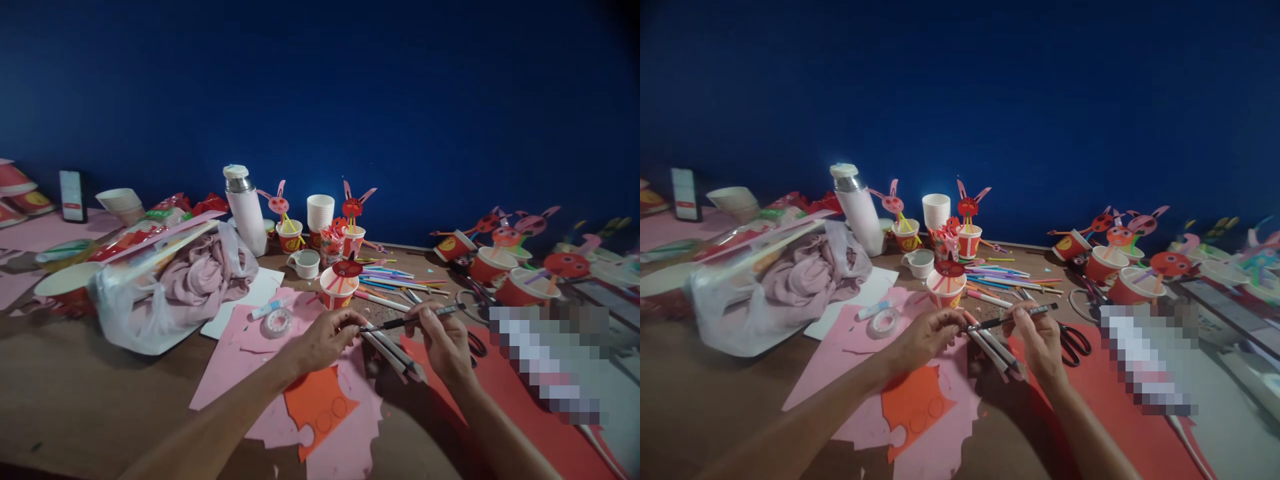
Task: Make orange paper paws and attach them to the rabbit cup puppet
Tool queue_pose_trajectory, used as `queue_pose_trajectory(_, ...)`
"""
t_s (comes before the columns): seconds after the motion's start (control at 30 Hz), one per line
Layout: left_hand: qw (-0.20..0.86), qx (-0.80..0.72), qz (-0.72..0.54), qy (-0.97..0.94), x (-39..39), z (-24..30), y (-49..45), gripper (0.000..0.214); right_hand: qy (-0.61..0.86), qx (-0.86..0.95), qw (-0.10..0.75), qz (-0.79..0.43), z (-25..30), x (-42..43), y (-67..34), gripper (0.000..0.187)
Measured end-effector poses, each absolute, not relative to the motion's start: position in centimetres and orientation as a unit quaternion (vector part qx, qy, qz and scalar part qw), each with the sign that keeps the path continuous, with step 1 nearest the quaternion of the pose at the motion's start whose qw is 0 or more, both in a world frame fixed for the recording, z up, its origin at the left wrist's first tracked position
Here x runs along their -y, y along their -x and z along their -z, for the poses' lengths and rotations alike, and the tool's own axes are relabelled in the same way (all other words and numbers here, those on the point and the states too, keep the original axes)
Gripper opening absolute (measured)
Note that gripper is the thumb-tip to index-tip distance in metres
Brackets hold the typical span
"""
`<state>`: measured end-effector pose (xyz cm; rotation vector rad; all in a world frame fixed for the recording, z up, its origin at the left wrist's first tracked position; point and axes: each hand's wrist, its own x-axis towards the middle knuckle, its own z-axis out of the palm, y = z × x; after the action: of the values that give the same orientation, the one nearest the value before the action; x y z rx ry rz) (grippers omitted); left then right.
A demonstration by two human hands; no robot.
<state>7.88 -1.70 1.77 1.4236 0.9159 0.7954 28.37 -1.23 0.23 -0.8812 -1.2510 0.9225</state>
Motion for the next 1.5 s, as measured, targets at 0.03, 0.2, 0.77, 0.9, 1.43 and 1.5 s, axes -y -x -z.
queue_pose_trajectory(0.03, 0.600, -0.395, -0.344, -0.605, 1.8, -1.8, -7.9, 0.018, 0.384, 0.547, 0.627, -0.400, -0.2, 1.3, -28.4, 0.021)
queue_pose_trajectory(0.2, 0.615, -0.385, -0.345, -0.596, 1.7, -1.5, -8.1, 0.012, 0.392, 0.558, 0.625, -0.381, -0.3, 1.6, -28.2, 0.018)
queue_pose_trajectory(0.77, 0.617, -0.353, -0.357, -0.606, 1.7, -1.0, -8.4, 0.014, 0.398, 0.619, 0.592, -0.330, -0.8, 2.3, -27.6, 0.015)
queue_pose_trajectory(0.9, 0.630, -0.363, -0.341, -0.596, 1.9, -1.4, -8.4, 0.015, 0.399, 0.622, 0.578, -0.346, -0.8, 2.5, -27.1, 0.016)
queue_pose_trajectory(1.43, 0.527, -0.424, -0.322, -0.663, 1.0, -1.5, -8.0, 0.030, 0.428, 0.499, 0.584, -0.476, 0.8, 0.9, -26.5, 0.027)
queue_pose_trajectory(1.5, 0.423, -0.426, -0.354, -0.717, 0.8, -2.1, -7.4, 0.034, 0.457, 0.453, 0.582, -0.497, 0.5, 0.1, -26.9, 0.030)
